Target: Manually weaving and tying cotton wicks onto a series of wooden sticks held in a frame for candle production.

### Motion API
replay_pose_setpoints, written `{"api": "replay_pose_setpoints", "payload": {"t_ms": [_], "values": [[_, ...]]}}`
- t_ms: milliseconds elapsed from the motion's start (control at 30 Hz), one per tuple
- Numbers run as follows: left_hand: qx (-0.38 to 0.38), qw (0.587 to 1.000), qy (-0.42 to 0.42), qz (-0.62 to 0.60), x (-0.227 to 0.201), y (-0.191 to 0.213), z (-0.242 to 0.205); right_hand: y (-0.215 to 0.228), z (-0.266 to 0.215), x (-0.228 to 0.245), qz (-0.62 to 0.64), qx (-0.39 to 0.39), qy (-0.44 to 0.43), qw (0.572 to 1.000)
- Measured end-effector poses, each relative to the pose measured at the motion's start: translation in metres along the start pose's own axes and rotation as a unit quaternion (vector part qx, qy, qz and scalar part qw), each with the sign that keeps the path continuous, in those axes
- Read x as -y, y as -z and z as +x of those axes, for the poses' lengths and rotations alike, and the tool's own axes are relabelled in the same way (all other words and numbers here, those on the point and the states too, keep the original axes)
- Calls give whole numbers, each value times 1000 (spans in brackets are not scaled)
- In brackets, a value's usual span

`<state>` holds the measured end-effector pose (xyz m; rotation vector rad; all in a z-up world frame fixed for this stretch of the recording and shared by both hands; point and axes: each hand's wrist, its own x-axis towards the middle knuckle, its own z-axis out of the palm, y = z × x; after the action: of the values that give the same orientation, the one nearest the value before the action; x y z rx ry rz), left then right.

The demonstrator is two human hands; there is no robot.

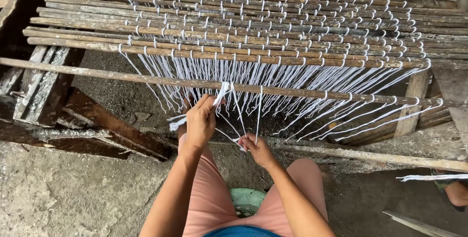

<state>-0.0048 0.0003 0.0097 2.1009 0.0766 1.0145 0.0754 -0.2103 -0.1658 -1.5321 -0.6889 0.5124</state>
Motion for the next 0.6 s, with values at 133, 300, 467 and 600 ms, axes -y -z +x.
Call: {"api": "replay_pose_setpoints", "payload": {"t_ms": [133,300,467,600], "values": [[26,999,-16,32,20,-4,-6,8,1,21,-74,22,-2,997],[69,981,-98,152,70,-9,-13,26,9,31,-93,52,-80,991],[91,957,-158,225,77,1,-6,35,9,40,-107,60,-119,985],[125,935,-212,253,71,9,-1,33,9,61,-170,116,-197,959]]}}
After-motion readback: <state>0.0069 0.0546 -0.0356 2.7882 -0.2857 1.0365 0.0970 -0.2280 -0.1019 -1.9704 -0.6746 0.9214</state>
